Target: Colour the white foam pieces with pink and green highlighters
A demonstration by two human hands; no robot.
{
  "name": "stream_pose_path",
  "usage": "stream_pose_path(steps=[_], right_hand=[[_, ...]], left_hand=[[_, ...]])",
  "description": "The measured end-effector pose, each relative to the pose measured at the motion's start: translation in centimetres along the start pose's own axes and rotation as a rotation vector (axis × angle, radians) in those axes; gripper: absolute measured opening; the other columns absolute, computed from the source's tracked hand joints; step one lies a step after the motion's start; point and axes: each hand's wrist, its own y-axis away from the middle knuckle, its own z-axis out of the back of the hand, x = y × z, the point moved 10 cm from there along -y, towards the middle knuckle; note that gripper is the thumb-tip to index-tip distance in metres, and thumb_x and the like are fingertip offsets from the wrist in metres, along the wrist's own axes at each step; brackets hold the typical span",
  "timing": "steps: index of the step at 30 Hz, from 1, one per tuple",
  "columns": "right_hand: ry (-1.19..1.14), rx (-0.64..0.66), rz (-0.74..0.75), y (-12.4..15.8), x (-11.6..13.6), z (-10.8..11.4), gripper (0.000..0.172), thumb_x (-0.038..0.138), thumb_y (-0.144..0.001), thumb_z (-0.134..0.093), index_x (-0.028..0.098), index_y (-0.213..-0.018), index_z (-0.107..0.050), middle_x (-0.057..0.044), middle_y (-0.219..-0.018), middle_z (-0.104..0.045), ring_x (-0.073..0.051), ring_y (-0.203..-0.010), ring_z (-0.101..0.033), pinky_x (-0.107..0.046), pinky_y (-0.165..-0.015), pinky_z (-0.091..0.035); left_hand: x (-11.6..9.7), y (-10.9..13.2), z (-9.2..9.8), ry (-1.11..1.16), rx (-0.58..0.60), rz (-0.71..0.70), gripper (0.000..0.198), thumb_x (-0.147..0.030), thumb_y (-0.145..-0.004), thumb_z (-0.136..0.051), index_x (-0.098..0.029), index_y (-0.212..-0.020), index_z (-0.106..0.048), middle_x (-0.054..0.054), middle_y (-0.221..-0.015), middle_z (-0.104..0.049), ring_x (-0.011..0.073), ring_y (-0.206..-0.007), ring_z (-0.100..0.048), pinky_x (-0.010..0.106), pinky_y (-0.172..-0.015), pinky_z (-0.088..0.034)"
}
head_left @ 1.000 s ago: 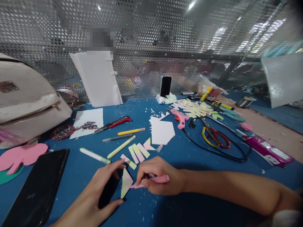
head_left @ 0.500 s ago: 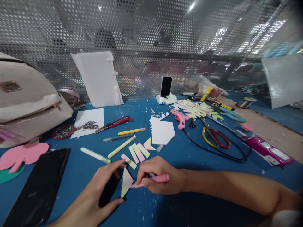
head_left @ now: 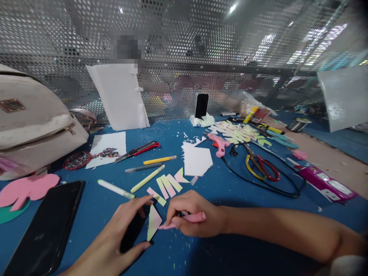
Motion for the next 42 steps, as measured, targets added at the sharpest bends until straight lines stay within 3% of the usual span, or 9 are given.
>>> stream_pose_path(steps=[5,15,23,42], right_hand=[[0.002,-0.010,0.014,0.1,0.0,0.0,0.017,0.016,-0.089,-0.053,0.016,-0.080,-0.067,-0.003,-0.078,-0.076,-0.012,-0.066,-0.068,-0.019,-0.063,-0.051],[-0.002,0.003,-0.013,0.0,-0.2,0.0,0.017,0.017,-0.088,-0.053,0.016,-0.079,-0.066,-0.003,-0.077,-0.075,-0.011,-0.064,-0.068,-0.019,-0.062,-0.050],[0.021,0.032,-0.007,0.0,0.1,-0.1,0.017,0.018,-0.089,-0.051,0.016,-0.080,-0.065,-0.004,-0.078,-0.076,-0.012,-0.066,-0.069,-0.019,-0.063,-0.051],[0.048,0.012,-0.001,0.1,0.1,-0.1,0.016,0.016,-0.087,-0.052,0.016,-0.081,-0.066,-0.001,-0.074,-0.073,-0.010,-0.061,-0.064,-0.019,-0.062,-0.048]], left_hand=[[0.3,0.1,-0.1,-0.010,0.020,0.052,0.067,-0.026,-0.094,-0.060,-0.042,-0.154,-0.034,0.004,-0.143,-0.055,0.0260,-0.125,-0.059,0.044,-0.109,-0.050],[0.2,0.2,-0.2,0.002,0.013,0.011,0.068,-0.023,-0.093,-0.061,-0.040,-0.154,-0.035,0.007,-0.144,-0.054,0.0287,-0.125,-0.059,0.048,-0.108,-0.050],[-0.5,0.0,0.5,-0.015,-0.035,0.015,0.065,-0.023,-0.092,-0.063,-0.040,-0.151,-0.041,0.005,-0.136,-0.060,0.0276,-0.120,-0.062,0.042,-0.106,-0.051],[-0.9,-0.3,0.4,-0.066,0.039,-0.041,0.070,-0.018,-0.094,-0.062,-0.041,-0.153,-0.032,0.006,-0.140,-0.057,0.0261,-0.122,-0.062,0.041,-0.107,-0.051]])
